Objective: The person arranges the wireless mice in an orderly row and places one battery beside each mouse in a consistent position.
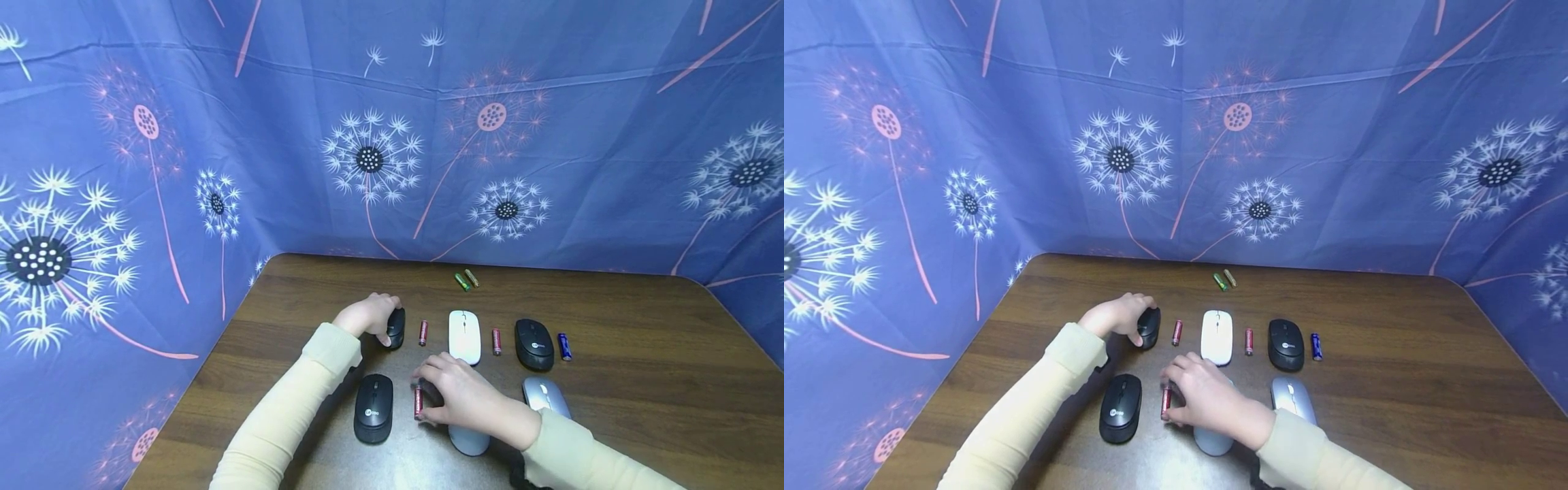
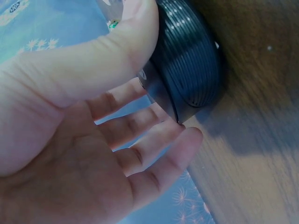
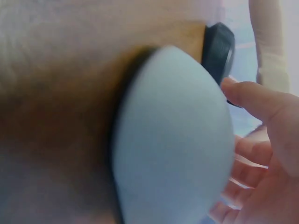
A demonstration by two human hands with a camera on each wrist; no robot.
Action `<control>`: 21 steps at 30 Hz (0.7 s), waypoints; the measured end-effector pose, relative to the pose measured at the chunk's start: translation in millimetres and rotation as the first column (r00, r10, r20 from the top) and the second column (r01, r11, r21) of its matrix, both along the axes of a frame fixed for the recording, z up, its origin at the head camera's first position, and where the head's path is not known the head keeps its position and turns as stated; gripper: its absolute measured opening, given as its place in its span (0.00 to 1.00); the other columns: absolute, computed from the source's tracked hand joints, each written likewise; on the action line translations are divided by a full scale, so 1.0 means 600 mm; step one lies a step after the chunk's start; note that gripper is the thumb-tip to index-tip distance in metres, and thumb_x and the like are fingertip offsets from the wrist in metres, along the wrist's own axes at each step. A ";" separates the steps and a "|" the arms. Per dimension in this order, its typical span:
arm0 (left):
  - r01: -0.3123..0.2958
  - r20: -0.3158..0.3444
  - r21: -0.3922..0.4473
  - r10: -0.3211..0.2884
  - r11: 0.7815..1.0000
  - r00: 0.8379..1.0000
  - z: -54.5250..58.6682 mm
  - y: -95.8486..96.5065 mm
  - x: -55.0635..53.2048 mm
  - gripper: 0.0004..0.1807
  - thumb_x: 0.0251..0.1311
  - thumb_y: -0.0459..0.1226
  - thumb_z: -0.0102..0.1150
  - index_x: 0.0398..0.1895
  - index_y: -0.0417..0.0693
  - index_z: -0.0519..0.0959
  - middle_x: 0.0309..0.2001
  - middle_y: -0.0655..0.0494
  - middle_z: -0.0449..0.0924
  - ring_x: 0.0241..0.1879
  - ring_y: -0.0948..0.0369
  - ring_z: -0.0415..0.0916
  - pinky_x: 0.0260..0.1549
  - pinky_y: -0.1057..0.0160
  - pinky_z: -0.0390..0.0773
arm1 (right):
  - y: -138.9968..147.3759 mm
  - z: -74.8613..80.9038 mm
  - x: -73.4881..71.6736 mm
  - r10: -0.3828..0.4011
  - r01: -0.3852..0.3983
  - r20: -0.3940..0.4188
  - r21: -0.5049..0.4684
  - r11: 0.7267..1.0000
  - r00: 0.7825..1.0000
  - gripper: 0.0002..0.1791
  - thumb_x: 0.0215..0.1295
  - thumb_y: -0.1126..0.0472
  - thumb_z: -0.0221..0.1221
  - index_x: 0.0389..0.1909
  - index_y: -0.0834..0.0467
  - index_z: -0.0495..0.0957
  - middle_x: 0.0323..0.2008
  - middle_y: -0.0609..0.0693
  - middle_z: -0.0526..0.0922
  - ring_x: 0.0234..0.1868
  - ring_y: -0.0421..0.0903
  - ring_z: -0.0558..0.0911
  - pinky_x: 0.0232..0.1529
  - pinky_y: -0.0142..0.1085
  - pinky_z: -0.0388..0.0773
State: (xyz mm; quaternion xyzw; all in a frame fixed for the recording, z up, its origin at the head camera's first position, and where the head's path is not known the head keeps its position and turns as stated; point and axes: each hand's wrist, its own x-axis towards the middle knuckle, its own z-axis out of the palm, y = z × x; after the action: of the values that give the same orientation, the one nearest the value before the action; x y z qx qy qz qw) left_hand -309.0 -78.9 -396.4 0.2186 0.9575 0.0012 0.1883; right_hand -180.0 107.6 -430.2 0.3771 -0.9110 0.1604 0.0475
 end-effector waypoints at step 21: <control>0.008 -0.029 0.003 -0.008 1.000 1.000 -0.002 -0.001 0.000 0.43 0.41 0.42 0.77 0.63 0.49 0.67 0.59 0.50 0.71 0.60 0.51 0.66 0.57 0.59 0.69 | 0.042 0.071 -0.035 -0.062 0.061 -0.030 -0.042 0.997 0.998 0.32 0.47 0.48 0.71 0.54 0.53 0.76 0.53 0.49 0.77 0.56 0.51 0.74 0.53 0.53 0.72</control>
State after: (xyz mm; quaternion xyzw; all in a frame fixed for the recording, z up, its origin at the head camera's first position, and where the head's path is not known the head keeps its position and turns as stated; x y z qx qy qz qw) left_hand -308.8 -79.3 -397.9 0.2228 0.9592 -0.0012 0.1740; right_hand -201.0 132.6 -387.4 0.3504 -0.9178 0.1715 0.0743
